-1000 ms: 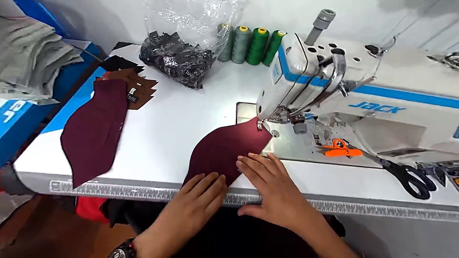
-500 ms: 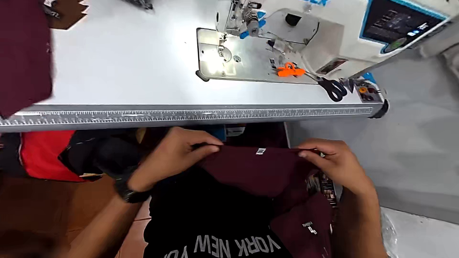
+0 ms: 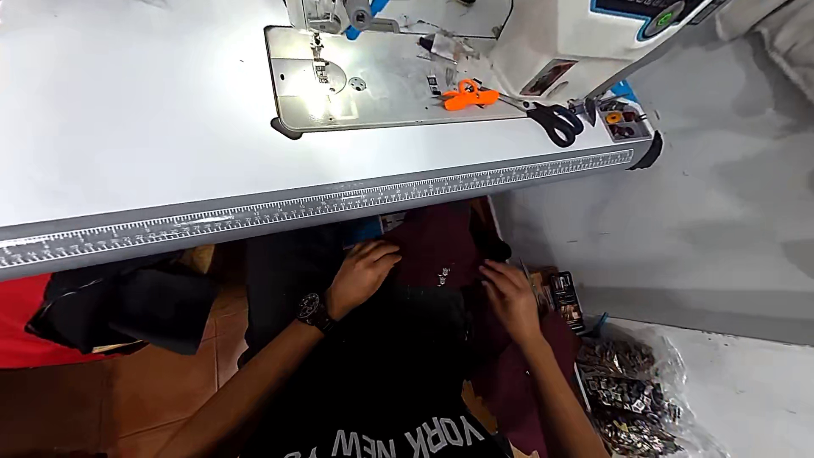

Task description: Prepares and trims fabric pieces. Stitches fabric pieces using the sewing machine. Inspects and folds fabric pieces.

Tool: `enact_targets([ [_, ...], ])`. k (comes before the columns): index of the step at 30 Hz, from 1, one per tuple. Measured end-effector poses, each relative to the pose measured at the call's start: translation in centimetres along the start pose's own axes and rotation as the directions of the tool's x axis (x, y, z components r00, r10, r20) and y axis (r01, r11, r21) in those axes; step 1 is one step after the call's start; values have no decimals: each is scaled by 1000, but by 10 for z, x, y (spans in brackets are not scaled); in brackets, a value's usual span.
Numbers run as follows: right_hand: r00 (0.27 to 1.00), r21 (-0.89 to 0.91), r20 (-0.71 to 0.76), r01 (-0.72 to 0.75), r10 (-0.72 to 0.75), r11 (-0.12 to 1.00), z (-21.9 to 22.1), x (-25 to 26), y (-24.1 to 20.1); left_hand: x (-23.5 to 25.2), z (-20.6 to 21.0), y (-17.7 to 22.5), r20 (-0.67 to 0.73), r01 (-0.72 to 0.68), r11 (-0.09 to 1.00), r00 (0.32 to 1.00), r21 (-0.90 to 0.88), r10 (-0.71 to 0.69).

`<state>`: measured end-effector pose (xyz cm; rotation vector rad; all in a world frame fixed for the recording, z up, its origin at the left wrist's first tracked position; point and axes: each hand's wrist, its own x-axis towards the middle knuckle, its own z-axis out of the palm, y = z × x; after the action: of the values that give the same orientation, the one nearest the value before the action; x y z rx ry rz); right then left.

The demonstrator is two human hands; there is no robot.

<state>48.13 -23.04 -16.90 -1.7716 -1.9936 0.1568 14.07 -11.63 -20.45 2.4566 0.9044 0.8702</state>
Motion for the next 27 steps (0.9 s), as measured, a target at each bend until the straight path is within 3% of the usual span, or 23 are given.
enact_targets([
  [4,999,120,9,-37,36,992,20,-4,-33,7,6,12,158,30,999,987,-27,-26],
  [8,997,84,-74,13,-7,996,39,17,-59,14,20,23,110,-39,997,993,62,32],
  [14,967,-25,-32,-253,252,967,44,47,-95,38,3,31,26,-37,992,999,119,34],
  [16,967,25,-8,-256,256,966,34,54,-91,43,-10,33,-5,-64,991,998,121,65],
  [22,996,-52,-81,21,-26,998,10,46,-55,24,-25,28,-4,-163,969,986,185,167],
  [27,989,-57,145,-18,26,998,21,12,-33,-5,2,21,87,-85,991,993,101,76],
])
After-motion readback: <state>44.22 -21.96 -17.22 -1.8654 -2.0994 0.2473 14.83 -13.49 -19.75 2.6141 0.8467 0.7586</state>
